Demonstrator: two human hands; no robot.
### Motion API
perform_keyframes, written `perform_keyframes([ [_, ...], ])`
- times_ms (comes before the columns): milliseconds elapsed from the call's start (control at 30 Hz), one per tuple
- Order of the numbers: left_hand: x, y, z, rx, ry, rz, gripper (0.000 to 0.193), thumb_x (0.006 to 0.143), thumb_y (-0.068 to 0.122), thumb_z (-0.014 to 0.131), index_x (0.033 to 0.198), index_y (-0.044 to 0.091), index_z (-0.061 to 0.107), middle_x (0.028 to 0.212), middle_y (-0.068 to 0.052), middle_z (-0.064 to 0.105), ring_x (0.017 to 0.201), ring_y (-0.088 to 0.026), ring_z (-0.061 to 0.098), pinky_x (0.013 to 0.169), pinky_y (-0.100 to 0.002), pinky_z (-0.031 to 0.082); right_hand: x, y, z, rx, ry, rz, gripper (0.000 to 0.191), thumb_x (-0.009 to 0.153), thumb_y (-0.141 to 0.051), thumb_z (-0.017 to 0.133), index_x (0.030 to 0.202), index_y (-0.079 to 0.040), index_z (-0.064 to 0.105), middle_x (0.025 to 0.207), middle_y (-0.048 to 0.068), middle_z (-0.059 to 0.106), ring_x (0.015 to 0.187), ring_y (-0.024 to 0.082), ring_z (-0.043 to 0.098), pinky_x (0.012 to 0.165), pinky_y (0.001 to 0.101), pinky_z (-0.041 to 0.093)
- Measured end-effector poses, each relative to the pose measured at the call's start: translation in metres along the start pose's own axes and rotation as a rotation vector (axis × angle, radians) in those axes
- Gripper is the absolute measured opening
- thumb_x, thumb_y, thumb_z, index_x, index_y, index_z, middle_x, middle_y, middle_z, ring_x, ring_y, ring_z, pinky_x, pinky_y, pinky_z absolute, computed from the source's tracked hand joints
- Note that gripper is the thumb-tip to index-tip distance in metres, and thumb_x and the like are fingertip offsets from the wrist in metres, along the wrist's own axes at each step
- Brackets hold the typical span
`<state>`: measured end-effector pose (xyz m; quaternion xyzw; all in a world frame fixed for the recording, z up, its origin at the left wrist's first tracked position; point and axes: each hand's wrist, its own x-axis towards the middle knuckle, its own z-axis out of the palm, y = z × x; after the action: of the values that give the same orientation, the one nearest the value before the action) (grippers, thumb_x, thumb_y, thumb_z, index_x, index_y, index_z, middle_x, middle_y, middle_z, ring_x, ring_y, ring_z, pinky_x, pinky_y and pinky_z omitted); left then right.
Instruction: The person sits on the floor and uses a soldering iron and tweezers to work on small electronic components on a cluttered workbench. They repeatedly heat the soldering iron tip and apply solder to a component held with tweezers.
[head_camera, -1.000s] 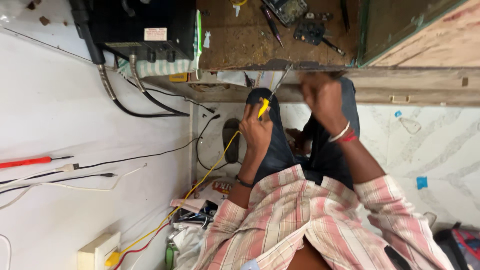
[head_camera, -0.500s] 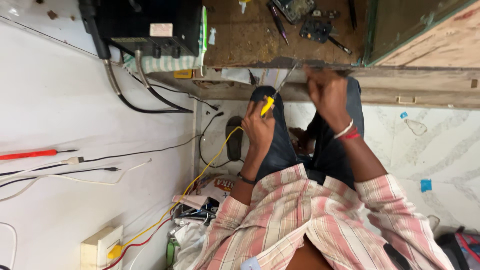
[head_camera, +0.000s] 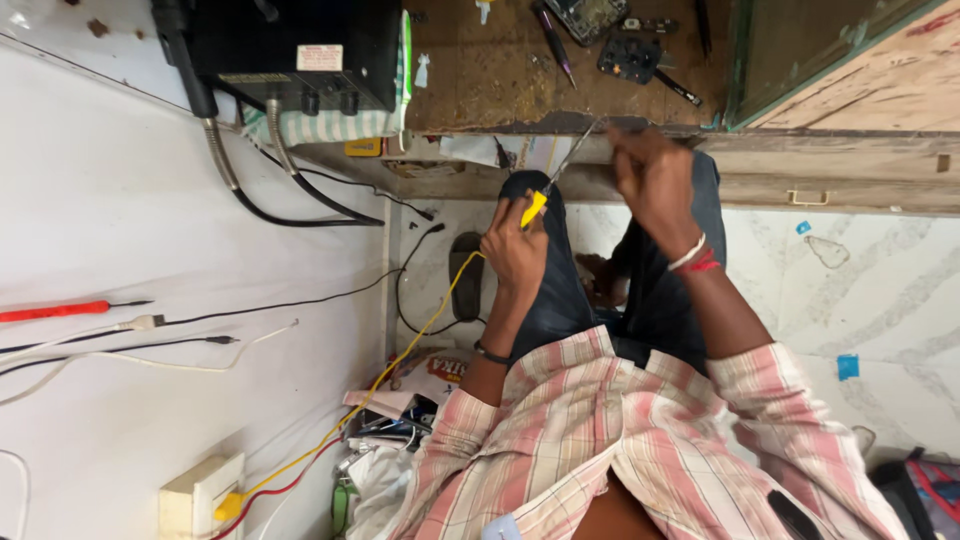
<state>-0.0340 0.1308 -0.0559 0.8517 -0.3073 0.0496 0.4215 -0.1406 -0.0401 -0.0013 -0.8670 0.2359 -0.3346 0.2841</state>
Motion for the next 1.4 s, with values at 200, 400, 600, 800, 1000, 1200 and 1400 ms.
perform_keyframes([
  [200,-0.002,-0.007,0.001,-0.018,-0.010,0.055,0.027,0.087,0.005,0.072,0.113,0.004,0.075,0.094,-0.015,0.068,0.075,-0.040,0.068,0.059,-0.046,0.052,0.000,-0.003,0.000,-0.076,-0.040,-0.115,0.029,0.088,0.003,0.068,0.114,-0.001,0.078,0.083,0.018,0.066,0.071,0.035,0.065,0.065,0.0441,0.052],
  [400,-0.012,-0.013,0.008,0.028,0.006,0.094,0.030,0.088,0.004,0.069,0.118,0.003,0.076,0.096,-0.015,0.066,0.076,-0.039,0.068,0.062,-0.045,0.052,-0.005,-0.010,0.000,-0.170,-0.060,-0.077,0.029,0.091,-0.001,0.071,0.119,-0.004,0.078,0.085,0.017,0.065,0.069,0.035,0.064,0.061,0.0442,0.050],
  [600,-0.010,-0.014,0.006,0.057,0.018,0.184,0.029,0.097,0.006,0.066,0.125,0.000,0.071,0.109,-0.016,0.067,0.086,-0.037,0.069,0.071,-0.043,0.055,-0.008,-0.016,0.010,-0.102,-0.018,-0.030,0.032,0.093,0.001,0.068,0.123,-0.006,0.077,0.083,0.014,0.063,0.066,0.033,0.062,0.061,0.0446,0.048],
  [800,-0.011,-0.008,0.001,-0.005,0.011,0.194,0.029,0.094,0.014,0.073,0.119,0.000,0.071,0.097,-0.016,0.069,0.084,-0.036,0.070,0.070,-0.044,0.056,-0.006,-0.020,0.010,-0.066,-0.003,0.004,0.033,0.093,0.002,0.067,0.123,-0.006,0.078,0.079,0.014,0.061,0.064,0.031,0.061,0.060,0.0441,0.047],
  [1000,-0.014,-0.015,0.003,-0.078,-0.009,0.161,0.025,0.098,0.009,0.069,0.120,0.000,0.073,0.099,-0.015,0.071,0.085,-0.033,0.071,0.070,-0.042,0.056,0.001,-0.011,0.007,-0.070,0.045,0.053,0.026,0.095,0.001,0.068,0.120,-0.002,0.078,0.083,0.017,0.064,0.064,0.029,0.063,0.060,0.0426,0.048],
  [1200,-0.017,-0.014,0.004,-0.188,-0.033,0.126,0.024,0.100,0.008,0.066,0.121,-0.001,0.072,0.100,-0.014,0.071,0.084,-0.029,0.075,0.067,-0.038,0.059,-0.014,0.005,0.011,-0.035,0.041,-0.036,0.002,0.098,-0.001,0.071,0.099,-0.002,0.072,0.086,0.018,0.065,0.075,0.034,0.063,0.067,0.0441,0.048],
  [1400,-0.014,-0.009,-0.001,-0.195,-0.045,0.117,0.016,0.099,0.009,0.068,0.112,0.002,0.075,0.098,-0.013,0.071,0.081,-0.031,0.074,0.066,-0.041,0.056,-0.014,0.007,0.014,0.025,0.002,-0.048,0.030,0.089,0.003,0.066,0.116,-0.002,0.077,0.080,0.019,0.063,0.069,0.034,0.063,0.064,0.0430,0.050],
])
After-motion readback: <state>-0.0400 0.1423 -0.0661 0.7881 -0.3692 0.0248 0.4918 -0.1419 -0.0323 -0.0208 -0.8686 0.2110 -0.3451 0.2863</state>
